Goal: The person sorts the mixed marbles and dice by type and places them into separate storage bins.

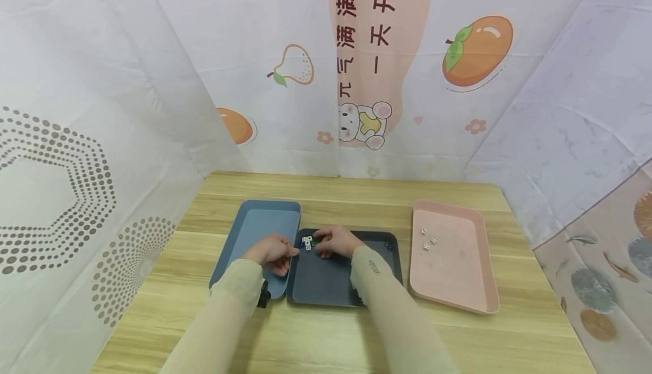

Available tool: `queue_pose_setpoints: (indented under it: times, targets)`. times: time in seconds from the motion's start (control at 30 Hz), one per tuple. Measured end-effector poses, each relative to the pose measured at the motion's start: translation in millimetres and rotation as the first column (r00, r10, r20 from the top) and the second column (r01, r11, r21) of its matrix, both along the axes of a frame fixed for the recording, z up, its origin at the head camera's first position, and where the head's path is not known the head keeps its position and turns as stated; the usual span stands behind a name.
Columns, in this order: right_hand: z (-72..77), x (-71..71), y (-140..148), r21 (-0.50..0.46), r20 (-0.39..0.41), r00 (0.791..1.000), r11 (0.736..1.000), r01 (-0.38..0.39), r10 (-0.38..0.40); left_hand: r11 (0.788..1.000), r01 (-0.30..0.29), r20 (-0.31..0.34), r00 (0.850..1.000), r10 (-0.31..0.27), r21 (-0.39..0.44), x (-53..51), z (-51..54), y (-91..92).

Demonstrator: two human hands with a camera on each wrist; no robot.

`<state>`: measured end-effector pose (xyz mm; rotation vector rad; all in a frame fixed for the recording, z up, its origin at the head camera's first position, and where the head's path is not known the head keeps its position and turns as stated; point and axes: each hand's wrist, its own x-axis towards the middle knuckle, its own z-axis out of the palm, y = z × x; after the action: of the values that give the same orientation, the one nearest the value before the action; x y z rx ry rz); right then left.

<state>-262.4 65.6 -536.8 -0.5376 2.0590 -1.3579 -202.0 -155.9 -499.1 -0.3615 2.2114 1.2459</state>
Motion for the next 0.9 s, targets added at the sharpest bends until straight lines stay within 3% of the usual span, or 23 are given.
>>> queue_pose_setpoints:
  times: [0.9]
  targets:
    - [2.7, 5.6, -9.3, 0.059, -0.045, 0.997, 0.996, -0.066, 0.068, 1.000, 0.022, -0.007, 1.000, -0.022, -0.014, 0.9, 2.6, -0.3]
